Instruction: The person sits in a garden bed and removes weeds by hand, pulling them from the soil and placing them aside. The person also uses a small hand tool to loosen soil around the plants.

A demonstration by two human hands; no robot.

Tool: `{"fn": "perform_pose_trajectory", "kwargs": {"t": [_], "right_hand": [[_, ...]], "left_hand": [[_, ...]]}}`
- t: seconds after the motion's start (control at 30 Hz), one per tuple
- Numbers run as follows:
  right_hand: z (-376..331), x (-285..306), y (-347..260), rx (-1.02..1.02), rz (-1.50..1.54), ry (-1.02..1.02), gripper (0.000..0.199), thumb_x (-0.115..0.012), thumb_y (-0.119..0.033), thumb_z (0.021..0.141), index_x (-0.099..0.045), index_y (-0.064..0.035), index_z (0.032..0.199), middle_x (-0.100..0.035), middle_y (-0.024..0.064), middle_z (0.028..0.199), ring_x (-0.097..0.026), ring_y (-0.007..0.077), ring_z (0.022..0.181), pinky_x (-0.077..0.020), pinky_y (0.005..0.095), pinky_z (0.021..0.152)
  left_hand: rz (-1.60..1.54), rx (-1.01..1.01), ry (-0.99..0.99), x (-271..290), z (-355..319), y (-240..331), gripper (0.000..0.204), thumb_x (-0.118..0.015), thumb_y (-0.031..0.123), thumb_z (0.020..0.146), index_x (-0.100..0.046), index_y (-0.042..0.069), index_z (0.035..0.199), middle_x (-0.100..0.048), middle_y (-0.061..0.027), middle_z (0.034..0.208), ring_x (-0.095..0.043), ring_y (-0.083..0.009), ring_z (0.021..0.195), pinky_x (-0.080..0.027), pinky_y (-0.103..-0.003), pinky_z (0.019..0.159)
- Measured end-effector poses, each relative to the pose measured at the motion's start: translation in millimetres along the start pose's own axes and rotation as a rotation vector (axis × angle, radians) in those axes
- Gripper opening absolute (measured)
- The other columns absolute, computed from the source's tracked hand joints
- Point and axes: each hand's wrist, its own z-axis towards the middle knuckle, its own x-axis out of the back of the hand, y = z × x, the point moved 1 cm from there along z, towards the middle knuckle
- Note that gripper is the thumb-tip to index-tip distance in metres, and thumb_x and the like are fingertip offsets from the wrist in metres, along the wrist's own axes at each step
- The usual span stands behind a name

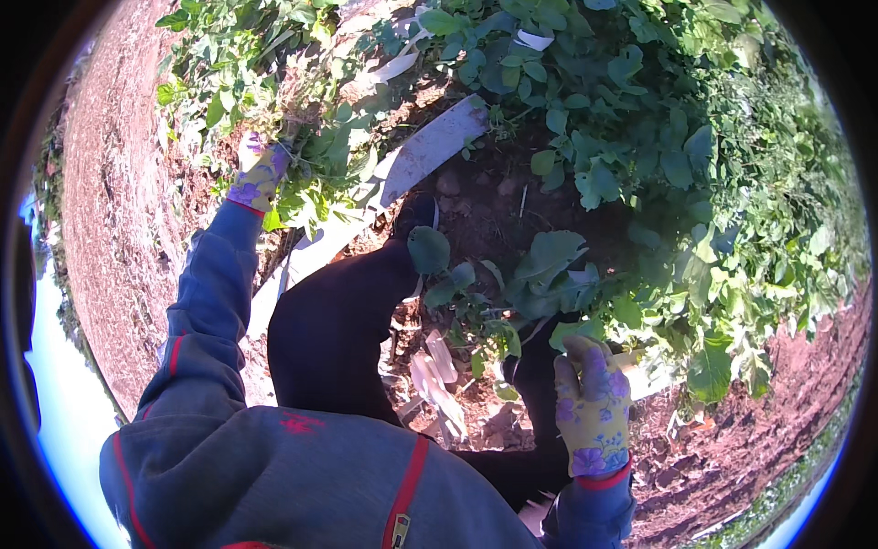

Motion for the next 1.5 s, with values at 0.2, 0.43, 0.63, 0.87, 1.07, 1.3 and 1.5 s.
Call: {"fn": "perform_pose_trajectory", "kwargs": {"t": [0.2, 0.43, 0.63, 0.87, 1.07, 1.3, 1.5], "right_hand": [[-6, -2, -22, 0.131, 0.107, 0.329, 0.035, -0.069, -0.005, 0.083, -0.059, -0.0056, 0.117, -0.067, 0.0093, 0.101, -0.067, 0.0212, 0.091, -0.0525, 0.033, 0.08], [4, 4, -52, 0.35, 0.157, 0.519, 0.112, -0.087, -0.018, 0.063, -0.018, -0.0054, 0.15, -0.035, 0.0197, 0.147, -0.047, 0.0325, 0.128, -0.0435, 0.0405, 0.102], [-1, 8, -25, 0.038, 0.295, 0.48, 0.102, -0.074, -0.006, 0.07, -0.012, -0.0056, 0.151, -0.053, 0.0215, 0.131, -0.054, 0.0358, 0.119, -0.0467, 0.0376, 0.097], [-13, 34, -21, -0.194, 0.086, 0.467, 0.074, -0.067, -0.009, 0.073, -0.036, -0.0089, 0.14, -0.062, 0.0224, 0.115, -0.061, 0.0396, 0.104, -0.0496, 0.0441, 0.088], [-40, 69, 20, -0.398, -0.467, 0.555, 0.046, -0.06, -0.012, 0.079, -0.051, -0.0098, 0.124, -0.063, 0.0178, 0.103, -0.063, 0.0373, 0.095, -0.0507, 0.046, 0.079], [-216, 69, 177, -1.123, -0.582, 0.428, 0.04, -0.05, -0.017, 0.09, -0.054, -0.015, 0.13, -0.063, 0.0163, 0.113, -0.064, 0.0331, 0.099, -0.0519, 0.0447, 0.081], [-383, 7, 221, -1.637, -0.421, 0.088, 0.056, -0.065, -0.035, 0.084, -0.052, 0.0002, 0.126, -0.058, 0.0243, 0.124, -0.06, 0.0368, 0.11, -0.0501, 0.0433, 0.093]], "left_hand": [[-1.332, 0.06, -0.583, 2, -47, 133, 0.034, -0.048, 0.027, 0.099, -0.052, 0.009, 0.128, -0.06, -0.0096, 0.117, -0.059, -0.0205, 0.106, -0.05, -0.03, 0.089], [-1.313, -0.463, -0.9, -53, -158, 242, 0.035, -0.055, 0.02, 0.097, -0.052, 0.004, 0.128, -0.059, -0.0093, 0.121, -0.059, -0.0181, 0.108, -0.052, -0.031, 0.089], [-1.222, -0.358, -0.993, -83, -209, 271, 0.033, -0.063, 0.013, 0.091, -0.056, 0.003, 0.121, -0.061, -0.0083, 0.118, -0.058, -0.0184, 0.108, -0.049, -0.037, 0.093], [-1.109, -0.354, -1.206, -96, -216, 289, 0.035, -0.065, 0.016, 0.089, -0.058, 0.008, 0.123, -0.062, -0.0058, 0.118, -0.06, -0.0192, 0.106, -0.049, -0.034, 0.092], [-0.744, -0.538, -0.93, -119, -187, 294, 0.053, -0.067, 0.003, 0.084, -0.048, 0.004, 0.134, -0.057, -0.0109, 0.125, -0.056, -0.0196, 0.11, -0.047, -0.032, 0.093], [-0.661, -0.498, -0.898, -120, -186, 291, 0.048, -0.062, 0.008, 0.09, -0.048, 0.006, 0.136, -0.057, -0.0099, 0.126, -0.057, -0.0152, 0.104, -0.046, -0.024, 0.079], [-0.579, -0.516, -0.911, -118, -187, 289, 0.047, -0.064, 0.009, 0.089, -0.05, 0.004, 0.133, -0.058, -0.011, 0.124, -0.056, -0.0165, 0.108, -0.044, -0.027, 0.087]]}}
